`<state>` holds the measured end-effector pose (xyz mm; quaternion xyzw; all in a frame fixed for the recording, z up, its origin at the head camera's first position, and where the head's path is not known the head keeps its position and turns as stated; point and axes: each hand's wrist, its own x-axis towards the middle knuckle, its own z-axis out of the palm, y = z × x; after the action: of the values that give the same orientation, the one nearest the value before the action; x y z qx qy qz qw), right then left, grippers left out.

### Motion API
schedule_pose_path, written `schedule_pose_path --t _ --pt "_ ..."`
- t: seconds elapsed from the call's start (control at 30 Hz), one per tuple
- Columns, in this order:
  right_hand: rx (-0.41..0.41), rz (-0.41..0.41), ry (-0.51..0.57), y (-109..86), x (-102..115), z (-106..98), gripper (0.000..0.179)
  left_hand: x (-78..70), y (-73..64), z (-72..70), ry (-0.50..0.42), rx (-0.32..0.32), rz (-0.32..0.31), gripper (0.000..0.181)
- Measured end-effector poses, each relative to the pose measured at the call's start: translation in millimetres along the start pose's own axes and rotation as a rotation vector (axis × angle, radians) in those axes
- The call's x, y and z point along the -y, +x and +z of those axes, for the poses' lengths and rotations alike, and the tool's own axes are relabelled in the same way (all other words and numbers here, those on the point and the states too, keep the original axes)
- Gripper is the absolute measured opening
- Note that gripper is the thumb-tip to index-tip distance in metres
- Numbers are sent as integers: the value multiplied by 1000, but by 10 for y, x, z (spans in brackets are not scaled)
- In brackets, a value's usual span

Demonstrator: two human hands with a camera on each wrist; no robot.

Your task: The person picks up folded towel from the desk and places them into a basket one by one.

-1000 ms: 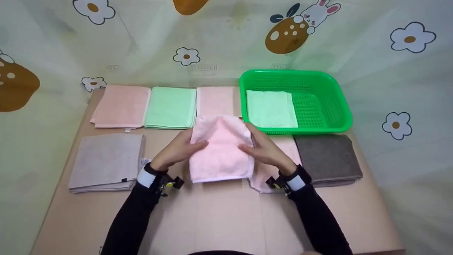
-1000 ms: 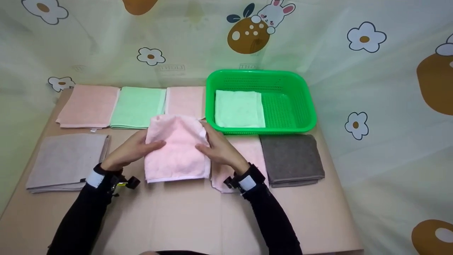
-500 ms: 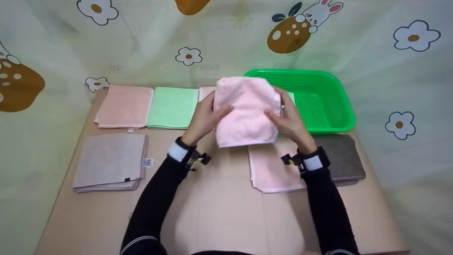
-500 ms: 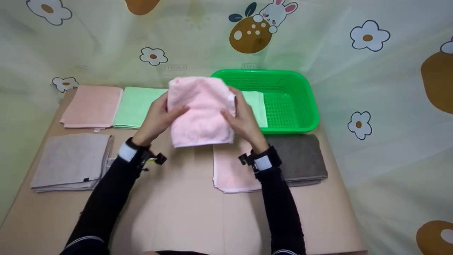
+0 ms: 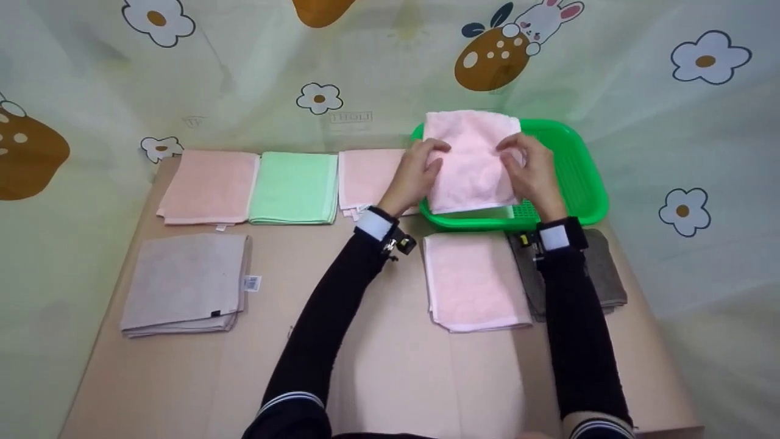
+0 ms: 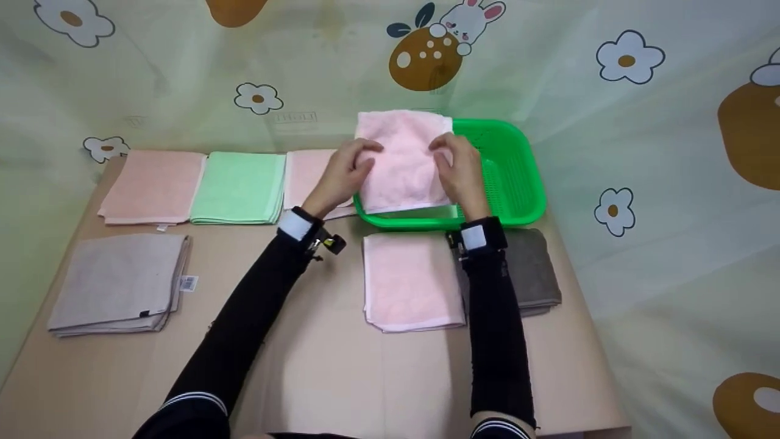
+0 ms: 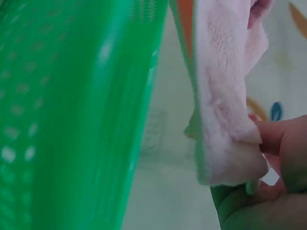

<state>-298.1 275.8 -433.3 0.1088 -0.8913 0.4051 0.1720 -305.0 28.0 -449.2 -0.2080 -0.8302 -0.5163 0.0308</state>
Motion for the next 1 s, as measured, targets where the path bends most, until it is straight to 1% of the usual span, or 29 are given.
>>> schedule_pose_path --t 0.1,0.17,0.27,0.33,0.4,0.47,0.53,0.57,0.63,0.7,0.83,0.9,1.0 --pt "102 75 -60 26 -148 -3 21 79 78 128 99 71 -48 39" --pt "188 125 -82 24 -227 -4 26 118 109 201 181 115 -63 45" --pt "322 183 -85 13 -324 11 35 145 128 297 363 170 -48 51" --pt "403 198 -95 6 -374 31 42 158 133 358 509 193 -23 51" --pt "466 199 -110 -8 -419 63 48 169 139 409 659 207 -7 48" --pt "503 187 -129 -28 -455 110 52 194 139 439 784 215 -16 44" --pt "521 171 -142 -48 -487 158 55 216 143 445 867 218 -50 41" --pt "521 164 -147 -59 -503 180 55 223 143 444 896 223 -74 40" --pt "528 163 -157 -75 -527 210 56 234 147 435 926 238 -117 40" --pt "536 171 -168 -82 -548 229 56 236 151 426 928 251 -144 39" --pt "565 209 -198 -74 -576 257 59 235 169 426 954 281 -159 40" --pt "578 220 -226 -66 -584 268 60 229 182 432 988 301 -163 40" --pt "598 234 -273 -57 -590 280 62 212 201 449 1051 347 -181 45"
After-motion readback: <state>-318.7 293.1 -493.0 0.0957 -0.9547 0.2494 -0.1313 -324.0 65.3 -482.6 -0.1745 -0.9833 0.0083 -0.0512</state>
